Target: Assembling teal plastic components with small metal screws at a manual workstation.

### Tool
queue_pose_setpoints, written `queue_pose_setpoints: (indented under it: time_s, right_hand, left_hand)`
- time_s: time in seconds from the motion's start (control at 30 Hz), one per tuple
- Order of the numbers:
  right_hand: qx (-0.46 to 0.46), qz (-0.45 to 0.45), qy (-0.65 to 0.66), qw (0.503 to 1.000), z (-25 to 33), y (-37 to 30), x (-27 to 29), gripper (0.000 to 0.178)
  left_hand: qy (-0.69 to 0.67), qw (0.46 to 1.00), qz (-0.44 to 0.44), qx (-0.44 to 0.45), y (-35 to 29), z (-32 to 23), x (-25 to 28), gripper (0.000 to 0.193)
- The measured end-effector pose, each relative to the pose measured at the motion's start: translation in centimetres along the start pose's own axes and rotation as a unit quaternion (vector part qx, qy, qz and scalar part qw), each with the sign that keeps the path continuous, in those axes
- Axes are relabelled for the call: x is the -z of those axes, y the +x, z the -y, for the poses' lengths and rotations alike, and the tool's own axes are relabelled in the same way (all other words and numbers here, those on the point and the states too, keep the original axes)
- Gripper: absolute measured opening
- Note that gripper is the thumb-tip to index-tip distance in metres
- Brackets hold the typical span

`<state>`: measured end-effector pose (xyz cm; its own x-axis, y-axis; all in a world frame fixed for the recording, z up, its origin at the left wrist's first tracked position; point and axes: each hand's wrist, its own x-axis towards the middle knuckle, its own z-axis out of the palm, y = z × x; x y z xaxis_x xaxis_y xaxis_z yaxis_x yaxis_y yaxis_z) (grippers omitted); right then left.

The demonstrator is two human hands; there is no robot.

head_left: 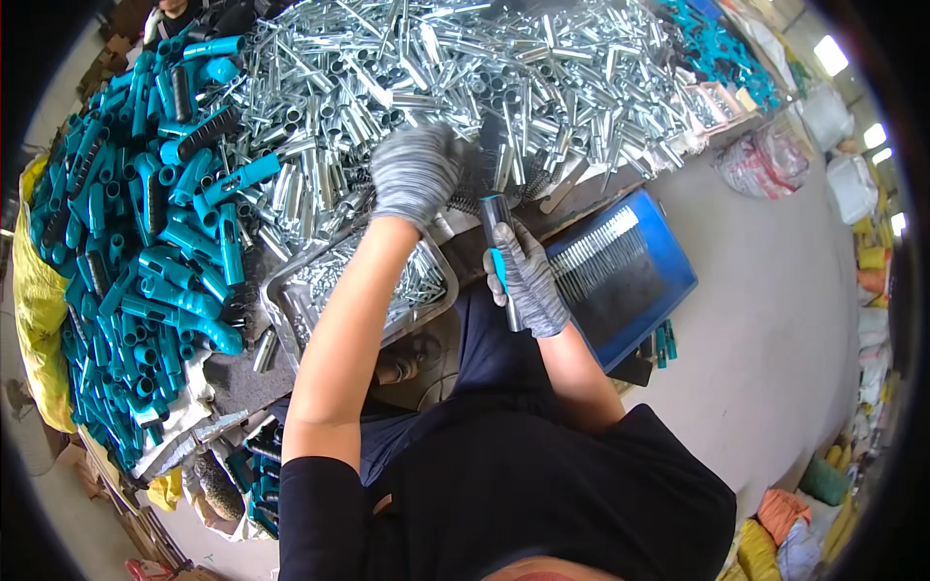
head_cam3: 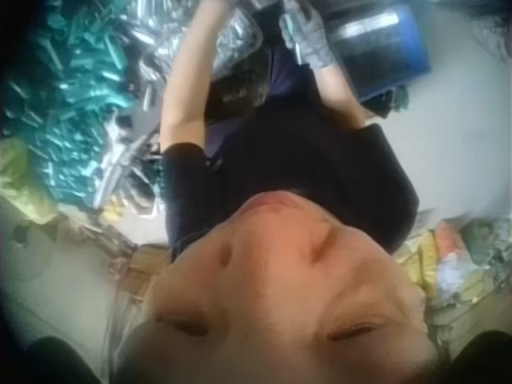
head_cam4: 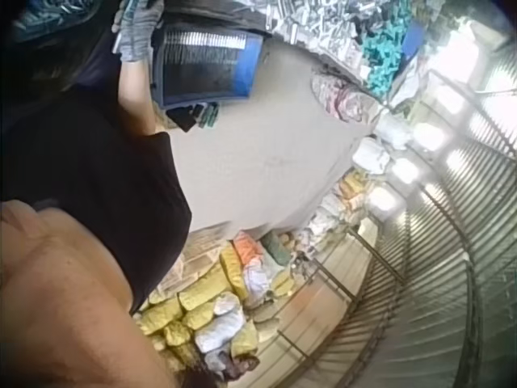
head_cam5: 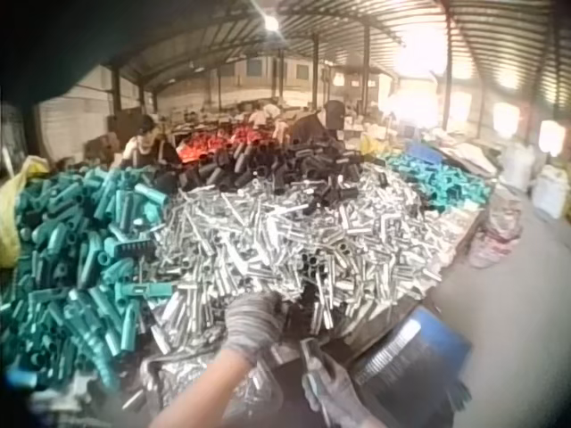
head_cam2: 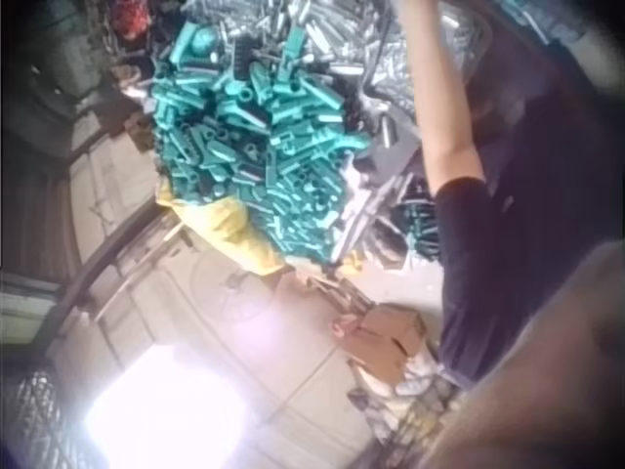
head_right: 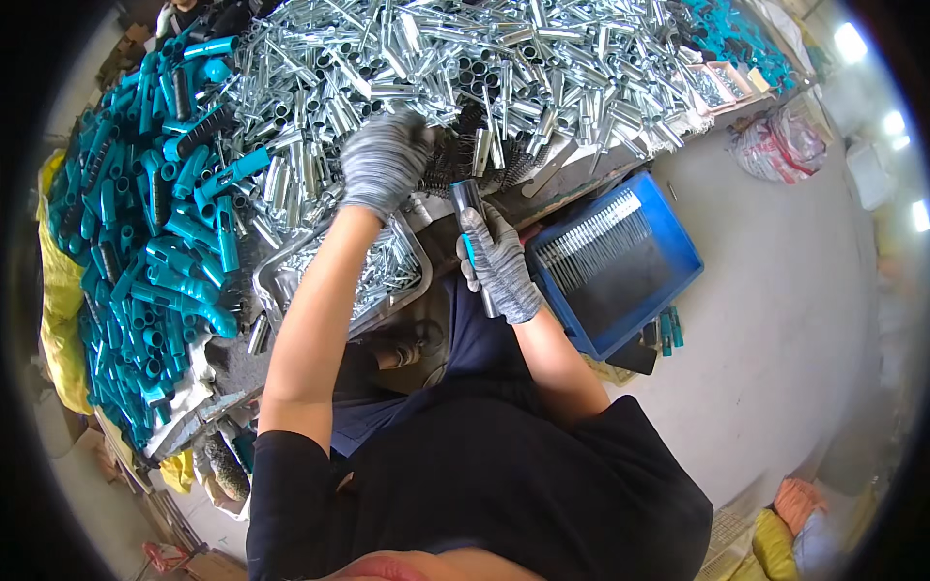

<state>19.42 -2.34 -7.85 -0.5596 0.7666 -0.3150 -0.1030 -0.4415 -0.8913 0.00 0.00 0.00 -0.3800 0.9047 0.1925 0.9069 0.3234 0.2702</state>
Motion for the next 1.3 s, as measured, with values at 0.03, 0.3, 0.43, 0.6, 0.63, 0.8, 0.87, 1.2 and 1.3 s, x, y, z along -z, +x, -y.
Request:
queue_pose_setpoints:
  time_s: [0.03,0.3,0.43,0.6,0.63,0.8,0.87,1.2,1.3]
  right_hand:
    - [0.006,0.005,-0.015,1.000,0.2,0.2,-0.3,0.046]
    - [0.041,0.090,-0.097,0.990,2.1,-1.1,-2.4,0.049]
    - [0.114,0.106,-0.166,0.974,2.3,-2.5,-3.6,0.068]
    - [0.094,0.120,-0.183,0.971,1.9,-2.9,-4.7,0.067]
    - [0.067,0.131,-0.197,0.969,1.8,-2.7,-4.7,0.068]
    - [0.181,0.112,-0.270,0.939,0.7,-2.1,-6.1,0.070]
    - [0.141,0.109,-0.241,0.954,0.5,-2.3,-6.1,0.065]
    - [0.136,0.137,-0.263,0.945,0.2,-2.5,-7.7,0.059]
    - [0.201,0.122,-0.271,0.933,-0.3,-1.6,-7.3,0.061]
  left_hand:
    - [-0.046,0.998,-0.031,0.032,0.1,1.0,0.5,0.026]
    - [-0.373,0.913,0.139,-0.089,-4.5,5.0,5.9,0.014]
    - [-0.355,0.908,0.176,-0.139,-5.9,4.8,7.3,0.018]
    - [-0.109,0.970,0.209,-0.061,-7.8,3.7,9.8,0.047]
    - [-0.111,0.969,0.218,-0.045,-8.0,4.0,9.9,0.048]
    - [-0.028,0.972,0.231,0.012,-6.8,6.8,10.7,0.048]
    - [-0.059,0.996,-0.069,-0.005,-4.3,11.1,11.1,0.038]
    - [0.393,0.874,-0.286,-0.007,-1.2,24.6,14.0,0.054]
    - [0.225,0.907,-0.355,-0.037,-2.8,16.0,14.5,0.057]
